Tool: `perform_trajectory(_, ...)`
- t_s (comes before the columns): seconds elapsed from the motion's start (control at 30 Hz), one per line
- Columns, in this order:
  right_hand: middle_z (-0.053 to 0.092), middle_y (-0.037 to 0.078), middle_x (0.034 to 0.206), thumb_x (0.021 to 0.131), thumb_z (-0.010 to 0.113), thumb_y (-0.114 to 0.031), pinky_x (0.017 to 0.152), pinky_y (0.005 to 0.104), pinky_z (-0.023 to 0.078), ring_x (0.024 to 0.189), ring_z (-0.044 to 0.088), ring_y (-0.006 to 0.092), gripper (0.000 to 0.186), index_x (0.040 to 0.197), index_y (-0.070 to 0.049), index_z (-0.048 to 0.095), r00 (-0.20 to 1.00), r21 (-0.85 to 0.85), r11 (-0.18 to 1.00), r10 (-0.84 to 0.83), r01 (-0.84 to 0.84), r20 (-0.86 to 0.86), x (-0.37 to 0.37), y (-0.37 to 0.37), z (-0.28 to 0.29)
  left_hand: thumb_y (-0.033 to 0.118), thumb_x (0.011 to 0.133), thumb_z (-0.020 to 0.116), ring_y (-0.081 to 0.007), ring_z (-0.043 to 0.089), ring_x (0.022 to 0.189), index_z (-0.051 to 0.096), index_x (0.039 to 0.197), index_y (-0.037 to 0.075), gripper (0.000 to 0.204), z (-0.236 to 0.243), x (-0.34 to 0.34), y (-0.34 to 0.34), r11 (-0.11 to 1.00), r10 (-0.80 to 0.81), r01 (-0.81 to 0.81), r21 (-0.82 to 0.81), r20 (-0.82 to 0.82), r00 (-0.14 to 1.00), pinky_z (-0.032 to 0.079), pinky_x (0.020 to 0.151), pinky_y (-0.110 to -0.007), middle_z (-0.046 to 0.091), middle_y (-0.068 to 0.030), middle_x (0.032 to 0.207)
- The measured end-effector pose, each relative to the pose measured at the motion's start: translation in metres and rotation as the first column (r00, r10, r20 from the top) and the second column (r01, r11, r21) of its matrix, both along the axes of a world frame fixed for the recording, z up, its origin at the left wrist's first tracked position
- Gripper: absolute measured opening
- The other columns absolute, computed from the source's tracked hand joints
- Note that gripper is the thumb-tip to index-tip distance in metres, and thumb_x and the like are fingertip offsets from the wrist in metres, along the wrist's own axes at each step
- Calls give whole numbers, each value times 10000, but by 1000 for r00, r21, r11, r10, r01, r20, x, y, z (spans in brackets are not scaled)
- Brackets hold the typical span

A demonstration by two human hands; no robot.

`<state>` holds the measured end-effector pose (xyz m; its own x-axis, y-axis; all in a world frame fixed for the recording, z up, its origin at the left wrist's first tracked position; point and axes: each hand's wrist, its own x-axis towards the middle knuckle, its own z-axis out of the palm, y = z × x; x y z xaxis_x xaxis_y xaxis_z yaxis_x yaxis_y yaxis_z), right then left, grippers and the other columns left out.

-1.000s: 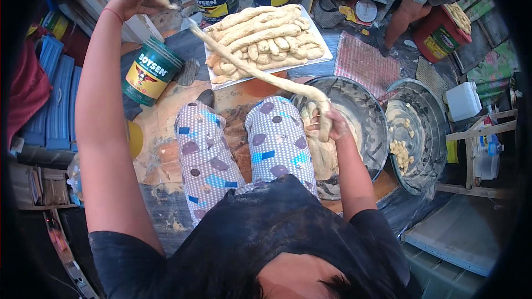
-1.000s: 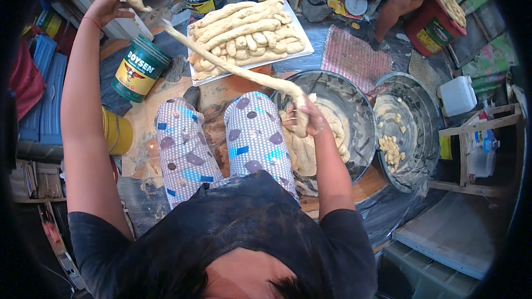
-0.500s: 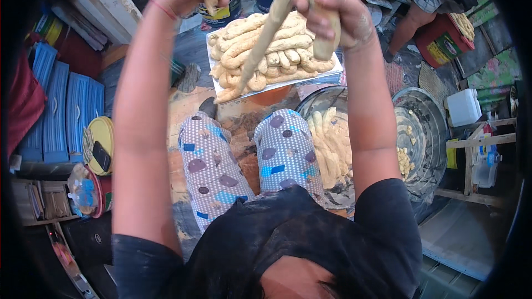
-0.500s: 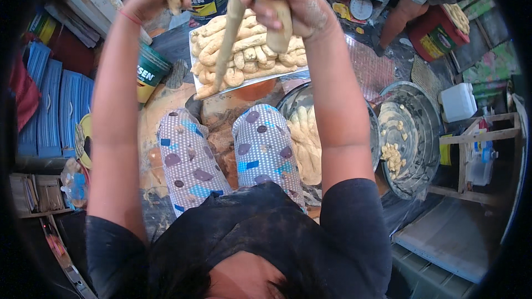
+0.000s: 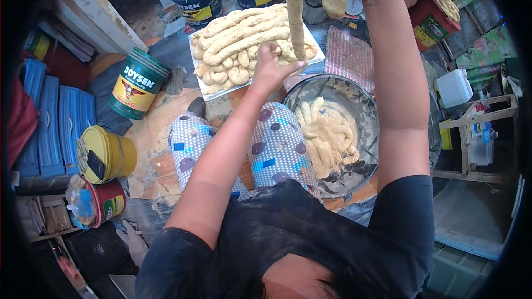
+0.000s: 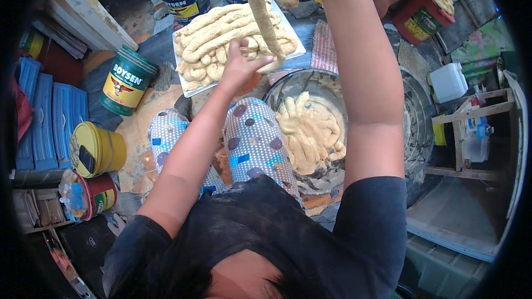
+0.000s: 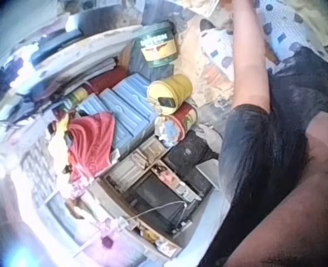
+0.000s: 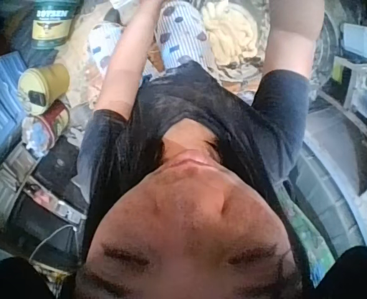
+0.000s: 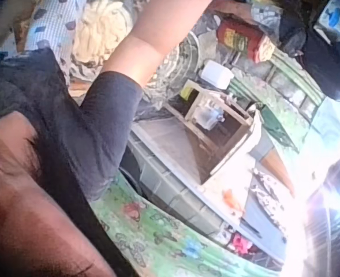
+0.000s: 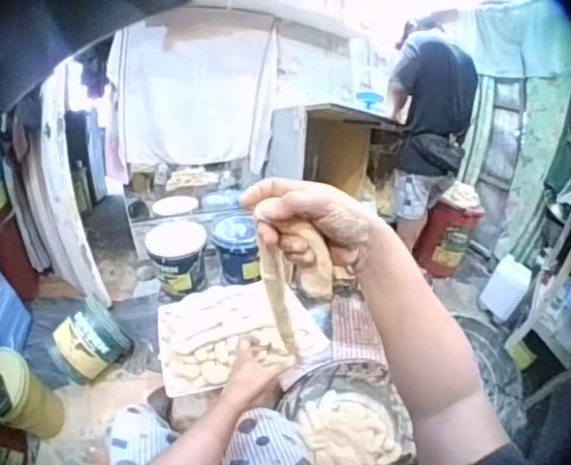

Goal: Knead and shape dough into long pieces and place them on a tray.

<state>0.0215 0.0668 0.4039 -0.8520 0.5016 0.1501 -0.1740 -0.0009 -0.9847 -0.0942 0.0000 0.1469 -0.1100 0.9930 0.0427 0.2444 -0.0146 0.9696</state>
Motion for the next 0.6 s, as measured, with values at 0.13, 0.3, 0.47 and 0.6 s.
perform_trajectory(0.13, 565, 99, 712, 810, 547, -89, 349, 187, 390, 431, 467, 89, 353, 1129, 22, 445, 973, 25, 989, 149, -147, -175, -5, 2, 26, 405, 596, 785, -234, 457, 1140, 488, 1120, -20, 738, -1, 25, 26, 981, -176, 151, 124, 221, 959, 343, 970, -309, 469, -169, 1209)
perform_trajectory(0.3, 578, 130, 743, 842, 503, -91, 384, 193, 419, 501, 501, 94, 362, 1169, 28, 404, 961, -13, 998, 60, -66, -269, -5, 19, 47, 272, 774, 666, -164, 557, 810, 510, 1047, 11, 409, -25, 11, 15, 869, -448, 485, -95, 264, 854, 446, 816, -299, 575, -68, 797)
perform_trajectory(0.47, 474, 295, 1128, 725, 538, -4, 495, 341, 556, 688, 626, 255, 836, 1383, -60, 26, 997, 3, 1000, 21, -21, 77, -12, 54, 14, 305, 882, 535, -90, 459, 524, 520, 976, 65, 258, 2, -42, 1, 873, -34, 433, -226, 857, 514, 413, 529, -225, 411, 27, 570)
perform_trajectory(0.6, 374, 277, 1272, 729, 569, -40, 467, 367, 534, 753, 645, 287, 885, 1410, -135, 12, 942, -101, 992, -42, 80, 333, -52, 146, -60, 309, 905, 476, -111, 513, 621, 441, 1207, 75, 384, 34, -85, 19, 985, -151, 159, 64, 760, 632, 457, 531, -255, 520, -26, 729)
